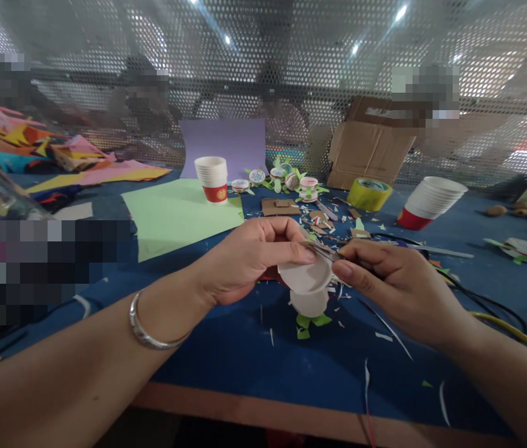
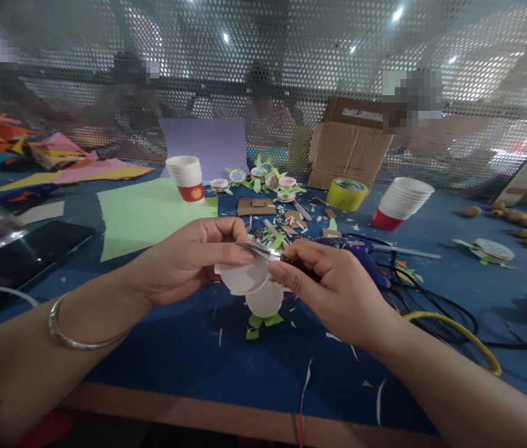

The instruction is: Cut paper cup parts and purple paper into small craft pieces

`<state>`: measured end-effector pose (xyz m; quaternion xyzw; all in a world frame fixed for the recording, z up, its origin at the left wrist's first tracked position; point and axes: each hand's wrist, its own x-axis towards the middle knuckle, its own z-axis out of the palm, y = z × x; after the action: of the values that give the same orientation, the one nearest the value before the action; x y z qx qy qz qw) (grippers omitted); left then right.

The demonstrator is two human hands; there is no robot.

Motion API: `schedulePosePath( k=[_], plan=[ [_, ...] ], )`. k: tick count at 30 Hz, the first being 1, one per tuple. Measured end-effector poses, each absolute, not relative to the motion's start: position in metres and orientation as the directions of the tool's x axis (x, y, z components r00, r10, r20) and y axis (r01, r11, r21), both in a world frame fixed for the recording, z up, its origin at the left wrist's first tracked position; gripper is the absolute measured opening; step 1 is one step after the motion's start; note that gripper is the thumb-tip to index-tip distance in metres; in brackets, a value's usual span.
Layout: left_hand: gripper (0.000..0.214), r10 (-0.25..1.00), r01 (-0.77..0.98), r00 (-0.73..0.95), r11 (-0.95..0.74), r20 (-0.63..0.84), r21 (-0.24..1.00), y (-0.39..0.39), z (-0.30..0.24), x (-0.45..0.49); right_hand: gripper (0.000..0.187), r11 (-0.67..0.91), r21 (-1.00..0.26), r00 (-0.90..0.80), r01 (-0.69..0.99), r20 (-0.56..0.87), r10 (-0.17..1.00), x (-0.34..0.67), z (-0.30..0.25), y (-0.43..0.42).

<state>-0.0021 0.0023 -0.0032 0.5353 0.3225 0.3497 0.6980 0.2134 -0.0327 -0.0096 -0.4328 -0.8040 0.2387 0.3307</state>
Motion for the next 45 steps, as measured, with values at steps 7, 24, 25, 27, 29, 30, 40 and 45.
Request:
schedulePosePath(
  k=[7,24,25,27,29,30,40,45],
  plan=[
    [0.019,0.831,-0.143,0.555,0.148,-0.045,0.979,0.002,-0.002,-0.004,0.037,0.489,-0.684,-0.405,0.541,0.297,0.864,0.214,-0.008,-0.033],
    [0.021,0.801,-0.205,0.570,0.355,-0.183,0.912,-0.001,-0.001,-0.001,0.037,0.485,-0.693,-0.416,0.533,0.284,0.864,0.215,-0.009,-0.031],
    [0.021,0.796,-0.213,0.576,0.367,-0.187,0.906,-0.001,-0.001,-0.001,0.038,0.480,-0.694,-0.410,0.537,0.282,0.867,0.216,-0.008,-0.031],
    [0.022,0.787,-0.222,0.585,0.388,-0.197,0.894,0.000,-0.001,0.000,0.039,0.467,-0.692,-0.401,0.551,0.271,0.875,0.216,-0.009,-0.031],
    [0.022,0.780,-0.222,0.588,0.408,-0.212,0.886,0.000,-0.002,0.000,0.040,0.458,-0.688,-0.395,0.563,0.262,0.880,0.217,-0.009,-0.031],
    [0.022,0.778,-0.219,0.589,0.416,-0.220,0.883,0.001,-0.002,0.000,0.041,0.456,-0.686,-0.393,0.567,0.261,0.882,0.217,-0.010,-0.031],
    [0.015,0.539,-0.044,0.808,0.456,-0.236,0.889,0.001,0.004,-0.012,0.043,0.467,-0.664,-0.406,0.584,0.259,0.876,0.221,-0.010,-0.028],
    [0.036,0.497,-0.035,0.836,0.471,-0.233,0.882,0.005,0.008,-0.015,0.043,0.463,-0.683,-0.402,0.565,0.262,0.877,0.225,-0.011,-0.027]
  ],
)
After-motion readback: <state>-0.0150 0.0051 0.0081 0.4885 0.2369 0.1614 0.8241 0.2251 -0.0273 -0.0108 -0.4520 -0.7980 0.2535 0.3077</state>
